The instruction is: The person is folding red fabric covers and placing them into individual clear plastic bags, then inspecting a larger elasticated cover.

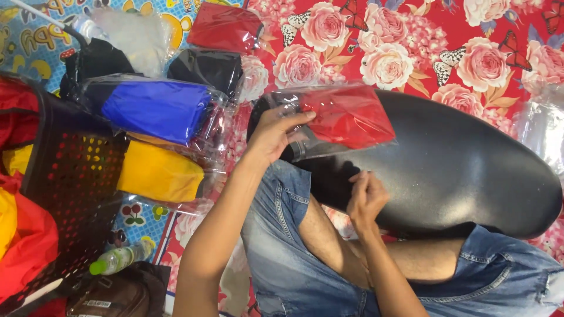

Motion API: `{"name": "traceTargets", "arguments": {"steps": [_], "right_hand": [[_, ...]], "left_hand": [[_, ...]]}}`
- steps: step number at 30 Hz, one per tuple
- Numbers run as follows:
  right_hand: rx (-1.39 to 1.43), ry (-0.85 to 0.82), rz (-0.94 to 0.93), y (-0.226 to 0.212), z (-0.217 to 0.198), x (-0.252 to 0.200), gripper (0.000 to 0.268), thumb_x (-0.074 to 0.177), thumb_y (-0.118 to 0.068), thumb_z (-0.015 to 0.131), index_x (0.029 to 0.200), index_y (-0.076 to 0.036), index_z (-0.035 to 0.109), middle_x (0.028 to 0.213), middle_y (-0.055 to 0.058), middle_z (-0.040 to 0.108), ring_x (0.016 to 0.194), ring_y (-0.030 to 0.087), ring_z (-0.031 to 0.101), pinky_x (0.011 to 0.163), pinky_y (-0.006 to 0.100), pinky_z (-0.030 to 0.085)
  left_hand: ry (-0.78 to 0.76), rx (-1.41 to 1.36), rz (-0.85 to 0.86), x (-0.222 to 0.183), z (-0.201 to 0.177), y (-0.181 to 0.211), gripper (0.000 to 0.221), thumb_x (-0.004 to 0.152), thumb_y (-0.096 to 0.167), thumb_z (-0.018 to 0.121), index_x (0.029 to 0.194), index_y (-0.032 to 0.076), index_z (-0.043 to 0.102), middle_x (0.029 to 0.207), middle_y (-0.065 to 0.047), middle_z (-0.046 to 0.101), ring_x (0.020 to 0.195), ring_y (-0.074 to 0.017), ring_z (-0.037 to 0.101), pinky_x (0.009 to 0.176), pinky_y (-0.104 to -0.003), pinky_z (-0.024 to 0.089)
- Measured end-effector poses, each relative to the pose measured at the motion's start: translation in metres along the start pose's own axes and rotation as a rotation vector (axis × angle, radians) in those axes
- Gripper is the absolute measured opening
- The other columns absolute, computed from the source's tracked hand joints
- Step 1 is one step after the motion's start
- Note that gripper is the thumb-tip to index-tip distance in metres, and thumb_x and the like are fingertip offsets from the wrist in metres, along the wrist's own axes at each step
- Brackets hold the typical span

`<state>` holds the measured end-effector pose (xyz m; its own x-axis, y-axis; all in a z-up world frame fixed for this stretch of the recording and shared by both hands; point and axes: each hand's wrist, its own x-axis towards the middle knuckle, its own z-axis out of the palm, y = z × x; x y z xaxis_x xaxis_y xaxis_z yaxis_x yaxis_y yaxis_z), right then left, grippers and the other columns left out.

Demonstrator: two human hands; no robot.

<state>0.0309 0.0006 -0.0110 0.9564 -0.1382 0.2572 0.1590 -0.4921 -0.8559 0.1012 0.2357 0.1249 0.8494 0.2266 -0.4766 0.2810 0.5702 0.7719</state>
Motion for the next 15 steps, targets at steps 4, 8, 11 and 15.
{"name": "traceTargets", "arguments": {"steps": [4, 8, 11, 15], "right_hand": [[-0.301, 0.125, -0.423, 0.035, 0.023, -0.004, 0.034, 0.102, -0.022, 0.066, 0.068, -0.019, 0.058, 0.052, -0.004, 0.041, 0.055, 0.023, 0.05, 0.061, 0.036, 0.043], [-0.406, 0.171, -0.56, 0.037, 0.028, -0.008, 0.028, 0.095, -0.021, 0.068, 0.069, -0.021, 0.059, 0.056, -0.006, 0.038, 0.053, 0.019, 0.043, 0.062, 0.035, 0.038], [-0.465, 0.191, -0.585, 0.01, 0.023, -0.005, 0.029, 0.096, -0.018, 0.065, 0.071, -0.016, 0.052, 0.06, -0.002, 0.04, 0.054, 0.02, 0.036, 0.06, 0.036, 0.031], [-0.496, 0.172, -0.601, -0.007, 0.02, -0.002, 0.031, 0.1, -0.015, 0.061, 0.073, -0.011, 0.046, 0.063, 0.003, 0.043, 0.057, 0.021, 0.033, 0.06, 0.037, 0.024]], "left_hand": [[0.005, -0.083, 0.059, 0.015, -0.008, 0.025, 0.032, 0.069, 0.006, 0.094, 0.085, 0.006, 0.066, 0.074, -0.003, 0.066, 0.071, -0.0216, 0.076, 0.06, -0.035, 0.068], [0.102, -0.203, 0.226, 0.014, -0.016, 0.074, 0.029, 0.073, 0.004, 0.093, 0.087, 0.003, 0.068, 0.076, -0.005, 0.067, 0.069, -0.0225, 0.076, 0.059, -0.038, 0.07], [0.169, -0.244, 0.348, 0.04, -0.043, 0.1, 0.021, 0.076, -0.004, 0.087, 0.088, -0.001, 0.071, 0.082, -0.011, 0.071, 0.075, -0.0271, 0.077, 0.064, -0.042, 0.071], [0.258, -0.333, 0.489, 0.079, -0.079, 0.133, 0.022, 0.074, -0.013, 0.084, 0.088, -0.008, 0.068, 0.089, -0.026, 0.078, 0.077, -0.0391, 0.08, 0.072, -0.046, 0.073]]}}
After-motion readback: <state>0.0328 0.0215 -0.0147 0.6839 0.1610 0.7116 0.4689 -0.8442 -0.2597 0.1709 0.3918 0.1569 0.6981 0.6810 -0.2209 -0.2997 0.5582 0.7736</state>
